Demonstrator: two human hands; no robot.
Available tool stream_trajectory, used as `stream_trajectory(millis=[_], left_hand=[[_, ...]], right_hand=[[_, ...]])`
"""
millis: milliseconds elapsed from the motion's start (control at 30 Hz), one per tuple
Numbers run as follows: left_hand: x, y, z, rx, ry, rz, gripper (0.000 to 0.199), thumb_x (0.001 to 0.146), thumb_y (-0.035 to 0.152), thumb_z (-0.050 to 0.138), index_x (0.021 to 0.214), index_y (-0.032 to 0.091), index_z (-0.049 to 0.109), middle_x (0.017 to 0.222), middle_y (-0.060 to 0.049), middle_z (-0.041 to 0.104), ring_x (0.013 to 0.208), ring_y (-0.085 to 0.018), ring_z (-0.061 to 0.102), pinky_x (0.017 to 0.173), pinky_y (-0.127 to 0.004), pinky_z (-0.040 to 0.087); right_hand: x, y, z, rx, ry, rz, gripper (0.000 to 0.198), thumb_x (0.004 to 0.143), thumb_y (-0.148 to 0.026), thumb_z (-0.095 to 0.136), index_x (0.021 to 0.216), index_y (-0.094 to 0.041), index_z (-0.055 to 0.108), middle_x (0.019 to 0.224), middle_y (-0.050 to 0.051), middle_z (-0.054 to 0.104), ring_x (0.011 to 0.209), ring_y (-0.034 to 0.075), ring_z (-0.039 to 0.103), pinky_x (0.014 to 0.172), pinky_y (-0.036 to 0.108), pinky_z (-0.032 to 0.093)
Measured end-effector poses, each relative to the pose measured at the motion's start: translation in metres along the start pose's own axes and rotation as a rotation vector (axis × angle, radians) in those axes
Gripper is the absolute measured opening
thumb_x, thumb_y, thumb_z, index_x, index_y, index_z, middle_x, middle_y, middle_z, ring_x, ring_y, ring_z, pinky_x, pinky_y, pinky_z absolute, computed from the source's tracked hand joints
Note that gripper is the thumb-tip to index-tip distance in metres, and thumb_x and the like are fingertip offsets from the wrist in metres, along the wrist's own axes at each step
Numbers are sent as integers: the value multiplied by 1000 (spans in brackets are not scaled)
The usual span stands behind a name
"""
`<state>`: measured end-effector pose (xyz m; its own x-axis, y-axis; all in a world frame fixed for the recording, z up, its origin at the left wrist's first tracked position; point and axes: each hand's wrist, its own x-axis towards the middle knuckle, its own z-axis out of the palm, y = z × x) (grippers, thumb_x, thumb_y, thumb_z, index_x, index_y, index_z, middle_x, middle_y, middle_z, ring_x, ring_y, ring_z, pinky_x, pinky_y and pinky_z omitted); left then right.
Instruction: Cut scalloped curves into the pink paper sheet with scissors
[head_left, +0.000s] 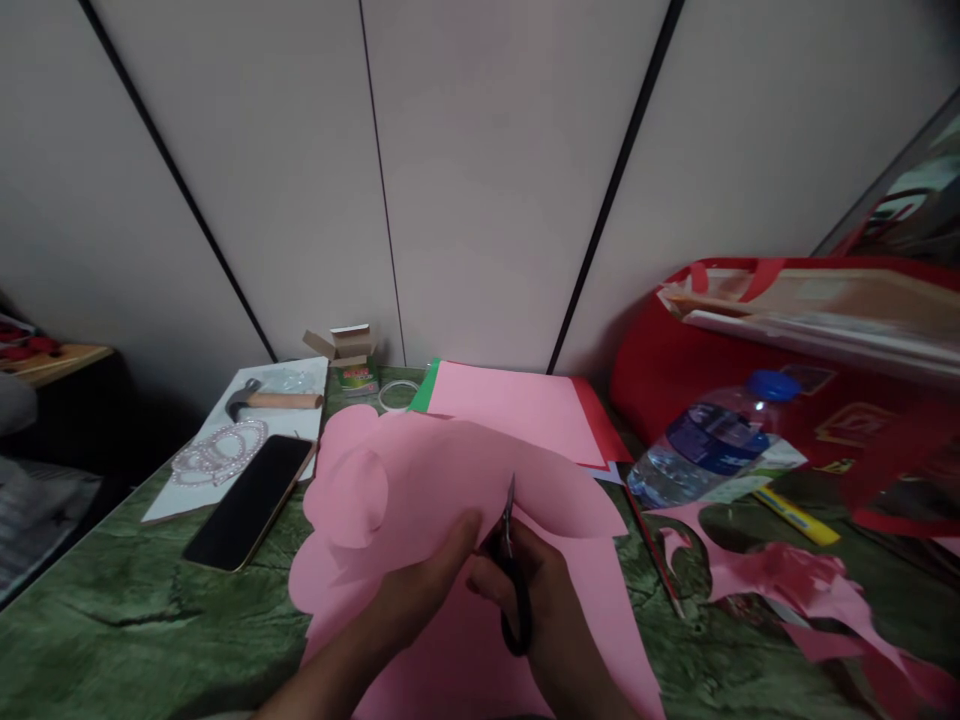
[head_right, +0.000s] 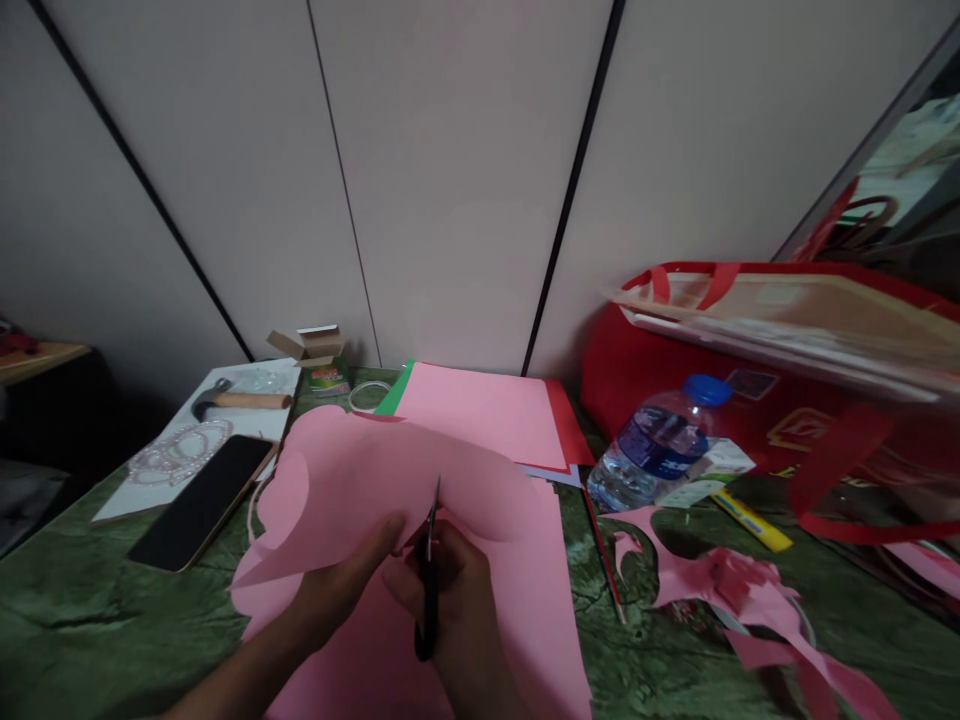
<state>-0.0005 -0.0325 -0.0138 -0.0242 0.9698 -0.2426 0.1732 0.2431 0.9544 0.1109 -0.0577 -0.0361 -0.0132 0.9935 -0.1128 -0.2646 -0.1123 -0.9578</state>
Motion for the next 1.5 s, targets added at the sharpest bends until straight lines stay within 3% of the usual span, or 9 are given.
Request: stream_trajectory(millis=[200,367,533,800,1033,1200,1500], left_hand=[[2,-2,-3,56,-6,-19,34,68,45,56,83,17,67,95,-12,68,102,-28,54,89,-41,40],[2,1,-5,64,-57,-22,30,68,47,55,64,19,67,71,-10,69,90,-28,60,80,-39,46],[1,1,0,66,50,44,27,67,45,54,55,22,63,56,-8,66,87,-27,60,77,-37,47],[3,4,0,95,44,39,30,67,44,52,49,22,59,60,-8,67,86,-26,60,80,-35,45],[4,5,-3,107,60,3,28,64,45,56,60,19,63,71,-10,69,83,-26,60,80,-36,45],[5,6,-7,79,-29,8,26,67,44,54,62,20,62,72,-8,69,78,-25,61,77,-36,45],[7,5,-5,75,110,31,24,60,42,60,54,20,55,70,-8,67,75,-24,60,75,-36,44]], right_hand=[[-1,-3,0,-31,17,6,22,65,-32,65,72,-15,52,58,-4,45,57,11,40,54,24,33],[0,-2,0,-41,14,11,24,64,-35,66,70,-16,52,58,-5,45,56,11,41,53,23,33],[0,-1,-1,-56,12,14,25,64,-35,66,73,-15,54,58,-4,46,54,11,43,52,23,33],[1,4,-3,-59,11,5,25,65,-36,65,75,-15,55,60,-3,48,53,11,45,51,23,34],[0,-1,-1,-35,33,47,25,62,-36,67,70,-16,54,53,-6,43,47,8,39,48,22,34],[-1,0,2,1,56,35,25,61,-35,68,66,-16,54,53,-6,43,46,8,38,47,22,35],[1,-4,6,40,108,92,20,56,-29,68,62,-16,53,47,-7,42,41,6,35,43,21,31]])
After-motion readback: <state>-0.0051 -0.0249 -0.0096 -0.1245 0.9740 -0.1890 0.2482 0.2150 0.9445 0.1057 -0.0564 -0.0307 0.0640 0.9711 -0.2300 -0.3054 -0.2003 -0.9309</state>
